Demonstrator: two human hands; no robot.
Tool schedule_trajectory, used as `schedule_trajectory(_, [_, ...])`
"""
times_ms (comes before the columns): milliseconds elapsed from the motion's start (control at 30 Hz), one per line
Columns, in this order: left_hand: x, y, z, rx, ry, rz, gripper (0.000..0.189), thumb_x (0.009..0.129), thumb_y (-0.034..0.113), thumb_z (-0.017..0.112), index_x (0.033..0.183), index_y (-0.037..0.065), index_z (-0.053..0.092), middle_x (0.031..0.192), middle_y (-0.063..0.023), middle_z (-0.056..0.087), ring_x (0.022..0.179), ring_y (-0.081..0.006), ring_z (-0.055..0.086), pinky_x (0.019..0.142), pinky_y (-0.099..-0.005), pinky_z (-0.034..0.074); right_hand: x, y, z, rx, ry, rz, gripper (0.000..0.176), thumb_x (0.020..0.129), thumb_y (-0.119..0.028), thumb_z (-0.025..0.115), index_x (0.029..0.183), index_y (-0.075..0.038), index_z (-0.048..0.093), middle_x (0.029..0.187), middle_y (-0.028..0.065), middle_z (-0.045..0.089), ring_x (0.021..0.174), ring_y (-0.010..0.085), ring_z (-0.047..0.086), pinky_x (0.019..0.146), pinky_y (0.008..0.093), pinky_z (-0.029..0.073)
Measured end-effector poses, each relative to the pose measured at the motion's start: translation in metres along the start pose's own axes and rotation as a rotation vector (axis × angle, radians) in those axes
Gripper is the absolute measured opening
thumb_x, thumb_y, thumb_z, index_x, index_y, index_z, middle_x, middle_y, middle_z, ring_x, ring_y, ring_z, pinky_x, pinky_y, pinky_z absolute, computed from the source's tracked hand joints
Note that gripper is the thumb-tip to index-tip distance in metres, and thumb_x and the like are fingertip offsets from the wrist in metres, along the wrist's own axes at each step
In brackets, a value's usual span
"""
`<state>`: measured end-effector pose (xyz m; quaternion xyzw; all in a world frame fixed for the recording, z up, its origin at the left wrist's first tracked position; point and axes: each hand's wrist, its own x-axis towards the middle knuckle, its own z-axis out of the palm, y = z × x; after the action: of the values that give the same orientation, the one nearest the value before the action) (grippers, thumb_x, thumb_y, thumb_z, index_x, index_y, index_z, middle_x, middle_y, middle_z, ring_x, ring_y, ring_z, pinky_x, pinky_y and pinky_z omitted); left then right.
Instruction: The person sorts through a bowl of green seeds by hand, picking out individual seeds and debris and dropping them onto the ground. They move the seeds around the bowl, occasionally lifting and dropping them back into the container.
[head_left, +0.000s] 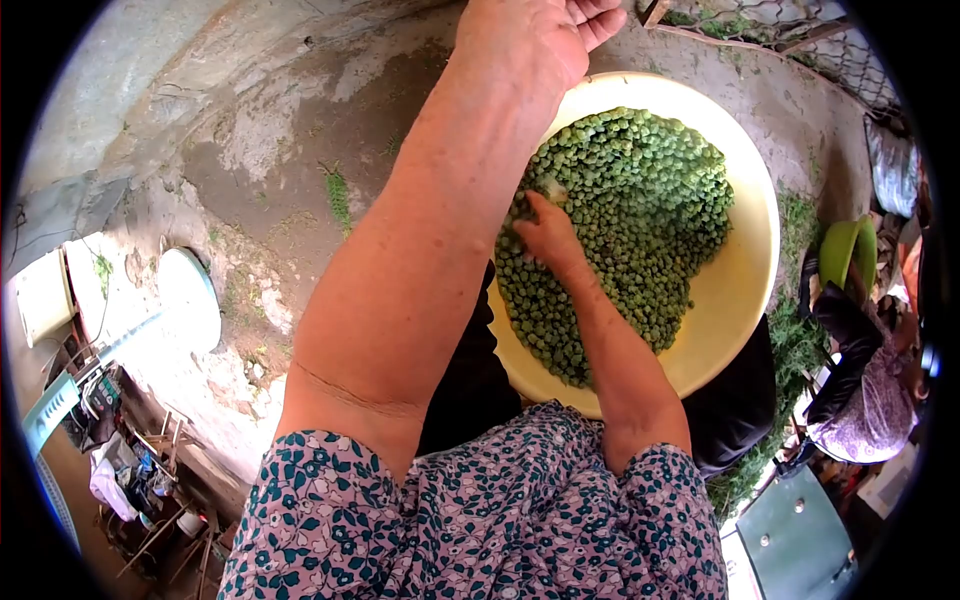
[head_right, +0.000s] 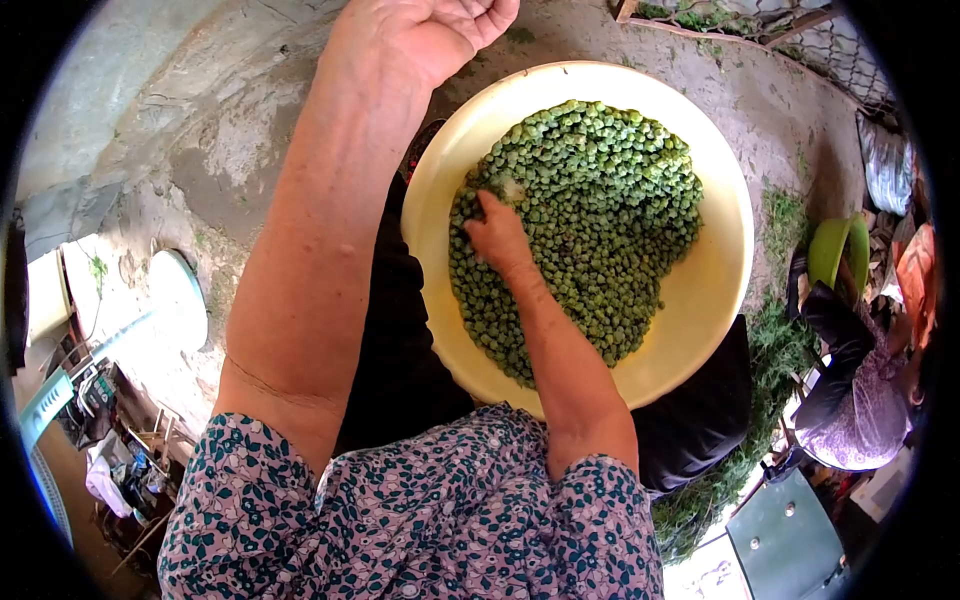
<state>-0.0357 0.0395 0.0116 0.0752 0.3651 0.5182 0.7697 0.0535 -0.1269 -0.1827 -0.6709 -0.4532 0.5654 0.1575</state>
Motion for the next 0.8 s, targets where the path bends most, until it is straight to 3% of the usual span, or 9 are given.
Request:
schedule_trajectory(67, [-0.001,0.001,0.001,0.008,0.031,-0.004,0.003,0.088,0.01,0.056,0.088,0.007,0.056,0.079,-0.0032,0.061,0.068,-0.0127,0.057,0.072,-0.0313,0.046,-0.002,0.024,0.009,-0.195,-0.012,-0.23,0.052,0.079,-0.009,0.06,0.127,0.004,0.043,0.081,0.0186,0.062,0.056,0.0212,0.06,0.055,0.0343,0.047])
schedule_trajectory(100, [-0.002,0.001,0.002,0.006,0.03,-0.009,0.003,0.088,0.01,0.056,0.088,0.007,0.056,0.079,-0.0032,0.061,0.068,-0.0127,0.057,0.072,-0.0313,0.046,-0.009,0.031,0.012,-0.196,-0.01,-0.226,0.052,0.079,-0.009,0.06,0.127,0.004,0.043,0.081,0.0186,0.062,0.056,0.0212,0.06,0.055,0.0343,0.047])
schedule_trajectory(200, [-0.003,0.002,0.003,0.01,0.039,-0.004,0.004,0.088,0.011,0.056,0.088,0.007,0.056,0.079,-0.0029,0.061,0.068,-0.0124,0.057,0.072,-0.0308,0.045,-0.041,0.032,0.015,-0.389,0.016,-0.57,0.052,0.08,-0.009,0.059,0.128,0.001,0.043,0.084,0.0169,0.063,0.055,0.0213,0.059,0.055,0.0339,0.047])
schedule_trajectory(267, [-0.004,0.002,0.002,0.009,0.014,-0.002,0.004,0.088,0.011,0.056,0.088,0.007,0.056,0.079,-0.0027,0.061,0.069,-0.0121,0.057,0.073,-0.0305,0.045,-0.064,0.011,0.007,-0.318,-0.164,-0.245,0.043,0.079,-0.011,0.06,0.12,-0.002,0.052,0.097,0.023,0.062,0.089,0.0381,0.06,0.078,0.0424,0.047])
schedule_trajectory(300, [-0.005,0.003,0.001,0.008,0.017,-0.003,0.004,0.088,0.011,0.056,0.088,0.007,0.056,0.079,-0.0027,0.061,0.069,-0.0121,0.057,0.073,-0.0305,0.045,-0.067,0.009,0.004,-0.318,-0.167,-0.244,0.043,0.079,-0.011,0.06,0.12,-0.002,0.052,0.097,0.023,0.062,0.089,0.0381,0.06,0.078,0.0424,0.047])
schedule_trajectory(367, [-0.005,0.004,0.0,0.016,0.006,-0.003,0.004,0.088,0.011,0.056,0.089,0.007,0.057,0.079,-0.0025,0.061,0.07,-0.012,0.057,0.074,-0.0305,0.044,-0.07,0.011,-0.008,-0.124,-0.21,-0.126,0.043,0.082,-0.01,0.058,0.123,-0.001,0.049,0.074,0.0111,0.062,0.05,0.0159,0.056,0.051,0.0314,0.047])
schedule_trajectory(567, [-0.015,0.004,0.007,0.029,0.023,0.039,0.004,0.088,0.011,0.056,0.089,0.006,0.057,0.08,-0.0028,0.061,0.069,-0.012,0.057,0.074,-0.0307,0.045,-0.024,0.048,-0.045,-0.069,0.257,-0.146,0.042,0.084,-0.009,0.056,0.126,-0.002,0.049,0.069,0.0073,0.059,0.049,0.0132,0.055,0.046,0.0272,0.046])
schedule_trajectory(633, [-0.008,0.005,0.006,0.022,0.033,0.017,0.004,0.088,0.01,0.056,0.089,0.006,0.056,0.08,-0.0029,0.061,0.07,-0.012,0.057,0.074,-0.0307,0.045,-0.02,0.028,-0.06,0.137,0.411,0.138,0.048,0.084,-0.006,0.054,0.13,-0.001,0.043,0.073,0.0126,0.061,0.052,0.0174,0.061,0.047,0.0296,0.048])
schedule_trajectory(800, [-0.014,0.002,0.006,0.027,0.011,0.04,0.004,0.088,0.01,0.057,0.089,0.007,0.056,0.08,-0.0026,0.061,0.07,-0.012,0.057,0.074,-0.0309,0.045,-0.004,0.015,-0.062,0.351,0.336,0.226,0.058,0.085,-0.007,0.052,0.138,-0.003,0.029,0.071,0.0123,0.059,0.047,0.0181,0.059,0.039,0.0297,0.046])
